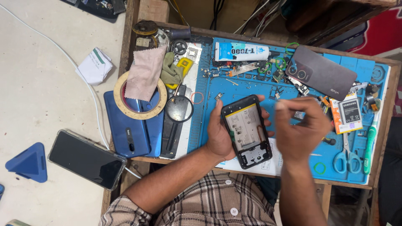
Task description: The person disassembles a smartphone, removes the battery, and uses a metal tool to pry and adjust internal components. They handle the battery and phone frame, then reposition internal parts before setting the phone down.
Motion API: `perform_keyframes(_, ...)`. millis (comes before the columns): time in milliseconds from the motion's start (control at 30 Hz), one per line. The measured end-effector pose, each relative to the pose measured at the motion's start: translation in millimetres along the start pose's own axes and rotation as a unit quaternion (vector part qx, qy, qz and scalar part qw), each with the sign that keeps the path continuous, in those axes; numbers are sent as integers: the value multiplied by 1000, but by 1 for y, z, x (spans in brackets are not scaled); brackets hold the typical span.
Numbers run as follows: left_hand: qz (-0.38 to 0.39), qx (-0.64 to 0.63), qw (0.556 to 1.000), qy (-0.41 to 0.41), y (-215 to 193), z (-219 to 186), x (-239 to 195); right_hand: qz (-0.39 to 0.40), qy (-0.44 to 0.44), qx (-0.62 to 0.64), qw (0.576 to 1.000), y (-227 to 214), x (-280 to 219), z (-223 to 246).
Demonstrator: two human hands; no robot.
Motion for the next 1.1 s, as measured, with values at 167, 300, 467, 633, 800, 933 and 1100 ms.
perform_keyframes(167, -4, -26, 1000, 11, -5, 1, 3, -22, 51, 39, 998, -29, -16, -25)
perform_keyframes(300, 2, -45, 999, 20, -3, -2, 4, -17, 163, 41, 986, -32, -33, -25)
perform_keyframes(467, -8, -58, 998, 22, -7, -1, 5, 5, 211, 61, 976, -36, -65, -23)
perform_keyframes(633, 1, -78, 996, 30, -5, -2, 6, 26, 199, 2, 980, -33, -96, -25)
perform_keyframes(800, -9, -60, 997, 49, -2, -2, 6, 9, 242, 53, 969, -33, -110, -35)
perform_keyframes(933, -16, -16, 998, 60, 5, -5, 3, -22, 221, 56, 973, -32, -101, -46)
perform_keyframes(1100, 50, 8, 997, -60, 20, -5, -4, -77, 127, 175, 973, -53, -74, -56)
Point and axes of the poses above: each hand's wrist, its own x-axis towards the middle knuckle, its own y-axis out of the palm, z = x × y, the point moved 2 cm from there along x, towards the middle knuckle, and after that the axes turned 4 degrees about -z, right-handed, at the moved point
